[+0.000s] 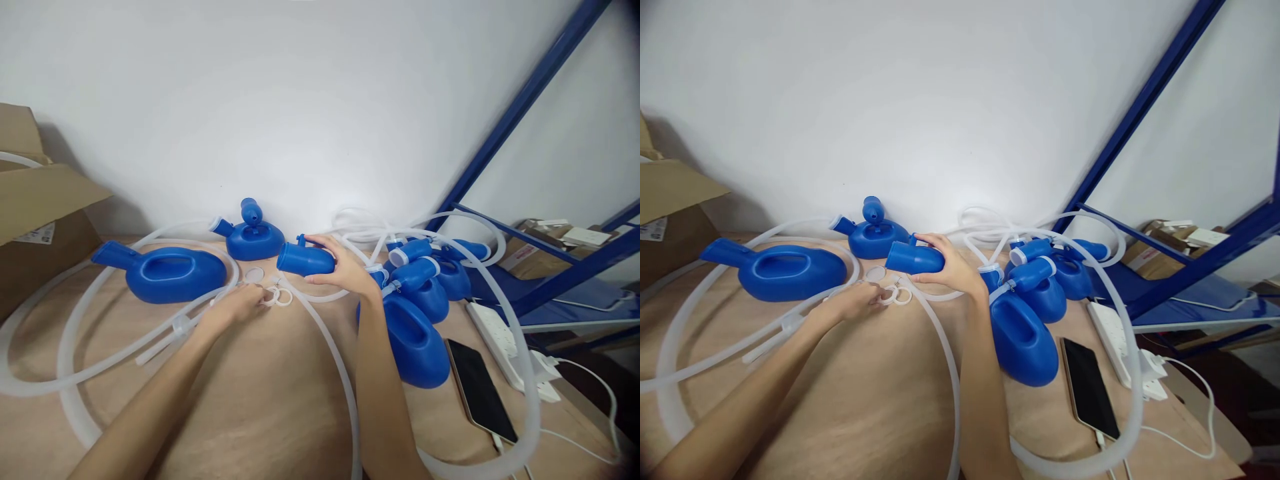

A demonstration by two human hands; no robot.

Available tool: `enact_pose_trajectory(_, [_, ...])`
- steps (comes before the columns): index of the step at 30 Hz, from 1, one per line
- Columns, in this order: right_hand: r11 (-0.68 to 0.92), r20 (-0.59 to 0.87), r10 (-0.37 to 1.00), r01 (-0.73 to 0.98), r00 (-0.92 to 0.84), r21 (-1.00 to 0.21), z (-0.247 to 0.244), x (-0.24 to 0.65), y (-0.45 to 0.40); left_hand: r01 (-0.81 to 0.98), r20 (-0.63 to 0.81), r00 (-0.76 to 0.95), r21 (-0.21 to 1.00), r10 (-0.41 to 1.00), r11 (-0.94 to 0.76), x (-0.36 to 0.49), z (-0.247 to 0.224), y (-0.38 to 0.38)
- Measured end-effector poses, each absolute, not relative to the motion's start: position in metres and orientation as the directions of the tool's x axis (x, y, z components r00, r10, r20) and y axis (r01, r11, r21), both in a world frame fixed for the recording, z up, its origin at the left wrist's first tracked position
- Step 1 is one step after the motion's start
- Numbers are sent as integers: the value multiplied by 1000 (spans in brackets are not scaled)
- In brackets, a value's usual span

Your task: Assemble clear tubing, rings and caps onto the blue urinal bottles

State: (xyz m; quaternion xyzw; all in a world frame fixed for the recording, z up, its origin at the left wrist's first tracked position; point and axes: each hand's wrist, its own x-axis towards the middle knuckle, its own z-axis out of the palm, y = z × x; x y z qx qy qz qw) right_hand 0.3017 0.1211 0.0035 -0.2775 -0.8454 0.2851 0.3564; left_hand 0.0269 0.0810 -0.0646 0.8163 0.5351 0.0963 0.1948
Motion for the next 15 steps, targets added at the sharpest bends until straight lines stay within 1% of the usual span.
enact_pose_trajectory(3, [681, 411, 673, 296, -615, -670, 1, 288, 123, 800, -5, 424, 470, 906, -372, 25, -53, 79])
enact_pose_trajectory(4, [676, 401, 678, 309, -616, -668, -1, 285, 123, 771, 29, 420, 516, 907, -374, 23, -44, 76])
enact_pose_trajectory(6, [670, 394, 685, 316, -613, -672, -4, 280, 125, 678, 100, 367, 652, 925, -340, 19, -26, 70])
enact_pose_trajectory(8, [677, 427, 678, 281, -598, -680, -8, 275, 127, 564, 131, 274, 780, 953, -270, 17, -13, 64])
enact_pose_trajectory(9, [683, 447, 669, 256, -593, -684, -9, 272, 127, 516, 130, 231, 824, 964, -235, 17, -8, 61])
enact_pose_trajectory(12, [704, 487, 635, 189, -600, -685, -14, 258, 127, 402, 154, 180, 890, 972, -215, 18, -1, 55])
enact_pose_trajectory(14, [698, 499, 636, 163, -589, -698, -17, 245, 125, 355, 219, 163, 897, 962, -264, 15, 6, 52])
enact_pose_trajectory(15, [682, 500, 650, 147, -572, -717, -18, 238, 124, 358, 255, 139, 888, 957, -289, 10, 12, 50])
